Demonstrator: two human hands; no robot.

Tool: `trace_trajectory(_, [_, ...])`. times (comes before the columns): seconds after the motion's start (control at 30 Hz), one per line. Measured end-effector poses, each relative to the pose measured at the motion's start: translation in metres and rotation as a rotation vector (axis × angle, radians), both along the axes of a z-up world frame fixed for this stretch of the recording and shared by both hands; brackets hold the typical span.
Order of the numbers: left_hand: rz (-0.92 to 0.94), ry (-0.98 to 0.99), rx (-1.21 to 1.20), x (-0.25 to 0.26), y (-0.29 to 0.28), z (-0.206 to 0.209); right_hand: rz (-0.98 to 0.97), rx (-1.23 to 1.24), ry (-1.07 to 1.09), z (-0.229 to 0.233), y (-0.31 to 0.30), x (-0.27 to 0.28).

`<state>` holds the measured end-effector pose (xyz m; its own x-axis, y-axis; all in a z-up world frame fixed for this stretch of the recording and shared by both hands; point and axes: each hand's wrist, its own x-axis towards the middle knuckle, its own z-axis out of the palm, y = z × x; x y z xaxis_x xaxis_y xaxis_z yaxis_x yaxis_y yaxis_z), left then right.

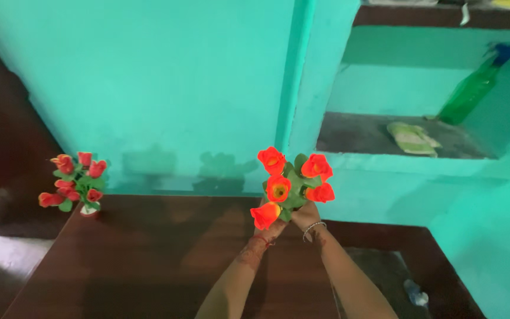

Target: The person wipes a wooden table with a cloth and spray bottle, cleaning the tabletop, legs, and lower shelf. They then move two artificial flower arrangements from a wall shelf to the table and wipe the shelf.

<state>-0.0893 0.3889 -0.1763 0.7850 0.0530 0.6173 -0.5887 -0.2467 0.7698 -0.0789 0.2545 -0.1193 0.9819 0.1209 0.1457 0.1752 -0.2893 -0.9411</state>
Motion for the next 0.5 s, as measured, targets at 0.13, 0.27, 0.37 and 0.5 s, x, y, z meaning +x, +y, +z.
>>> trace_trajectory(0.13, [0.026,-0.084,-0.014,0.013,0.011,-0.026,-0.041,0.035,0.057,-0.032,0.008,0.016])
trace_trajectory(0.27, [-0.077,0.103,-0.190,0.026,0.017,-0.057,-0.088,-0.081,0.075,-0.048,0.016,0.024])
trace_trajectory(0.37, [-0.042,0.087,-0.079,0.034,0.019,-0.087,-0.090,-0.382,0.102,-0.077,0.012,0.036])
trace_trajectory(0.5, [-0.058,0.097,-0.019,0.043,0.019,-0.129,-0.069,0.044,0.047,-0.151,0.011,0.064])
